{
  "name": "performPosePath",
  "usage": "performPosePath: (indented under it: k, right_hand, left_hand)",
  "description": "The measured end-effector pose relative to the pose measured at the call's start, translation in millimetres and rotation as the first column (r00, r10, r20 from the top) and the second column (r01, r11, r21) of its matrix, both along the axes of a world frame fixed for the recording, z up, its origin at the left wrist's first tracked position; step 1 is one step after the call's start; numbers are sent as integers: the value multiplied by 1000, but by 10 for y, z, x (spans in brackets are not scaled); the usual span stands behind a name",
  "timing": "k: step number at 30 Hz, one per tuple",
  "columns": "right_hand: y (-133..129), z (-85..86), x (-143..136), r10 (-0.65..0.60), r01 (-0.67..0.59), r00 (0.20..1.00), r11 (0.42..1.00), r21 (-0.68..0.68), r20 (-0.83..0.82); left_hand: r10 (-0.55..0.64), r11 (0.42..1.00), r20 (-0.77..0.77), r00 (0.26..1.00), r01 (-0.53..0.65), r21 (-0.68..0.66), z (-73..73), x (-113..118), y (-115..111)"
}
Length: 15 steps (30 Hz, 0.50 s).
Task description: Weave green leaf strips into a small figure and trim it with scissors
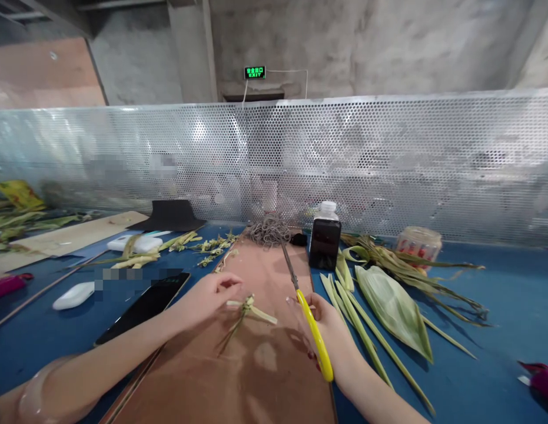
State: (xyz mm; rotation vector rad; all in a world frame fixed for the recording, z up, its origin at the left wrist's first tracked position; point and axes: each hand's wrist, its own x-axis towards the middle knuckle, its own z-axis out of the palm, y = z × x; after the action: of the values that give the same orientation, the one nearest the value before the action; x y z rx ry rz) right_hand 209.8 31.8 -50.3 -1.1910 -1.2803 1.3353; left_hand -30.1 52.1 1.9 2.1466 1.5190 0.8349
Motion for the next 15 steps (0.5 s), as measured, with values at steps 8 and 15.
performPosePath:
  k: [8, 15]
  right_hand:
    - [-10, 46, -20, -13, 11, 1000, 997, 72, 21]
    - [24, 66, -3, -2, 3, 1000, 994, 107, -14]
  left_hand:
    - [166, 980, -261, 951, -130, 151, 221, -406, 1051]
    - [126, 992, -350, 928, -113, 57, 93, -339, 1430]
